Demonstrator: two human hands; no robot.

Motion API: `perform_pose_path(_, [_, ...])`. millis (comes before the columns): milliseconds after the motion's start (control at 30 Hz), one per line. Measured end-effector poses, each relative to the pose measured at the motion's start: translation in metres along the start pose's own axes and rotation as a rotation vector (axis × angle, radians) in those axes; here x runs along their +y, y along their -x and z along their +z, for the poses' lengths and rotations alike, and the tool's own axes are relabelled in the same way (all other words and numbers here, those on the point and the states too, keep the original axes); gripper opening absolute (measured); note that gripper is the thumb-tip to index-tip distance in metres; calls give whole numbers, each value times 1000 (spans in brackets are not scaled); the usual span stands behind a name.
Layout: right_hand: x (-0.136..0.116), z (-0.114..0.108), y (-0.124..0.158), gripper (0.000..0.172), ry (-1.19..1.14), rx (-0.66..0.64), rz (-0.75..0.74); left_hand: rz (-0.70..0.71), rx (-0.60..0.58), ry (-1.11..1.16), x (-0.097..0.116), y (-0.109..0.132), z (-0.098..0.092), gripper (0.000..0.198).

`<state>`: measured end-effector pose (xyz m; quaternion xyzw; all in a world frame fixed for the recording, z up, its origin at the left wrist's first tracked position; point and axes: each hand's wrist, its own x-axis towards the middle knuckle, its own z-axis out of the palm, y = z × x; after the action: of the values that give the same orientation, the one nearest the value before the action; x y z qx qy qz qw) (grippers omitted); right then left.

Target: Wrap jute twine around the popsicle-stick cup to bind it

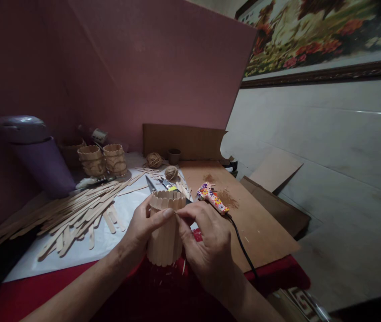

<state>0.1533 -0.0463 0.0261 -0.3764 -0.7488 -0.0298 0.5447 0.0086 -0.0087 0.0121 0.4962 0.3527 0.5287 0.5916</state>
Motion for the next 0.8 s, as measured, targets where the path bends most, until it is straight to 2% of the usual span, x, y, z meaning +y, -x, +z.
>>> perform_pose_path(167, [-2,2,0,12,-83,16,100,-37,-10,67,3,2,2,45])
perform_pose_path(433, [3,4,-2,10,-29,5,-33,-28,-9,65,3,1,1,45])
perform_pose_path(633, [6,4,1,14,9,-18,-54,-21,-43,57,4,1,3,46])
perform_pose_path(800, [3,5,-2,14,-15,-26,-36,-3,6,49,4,2,3,45])
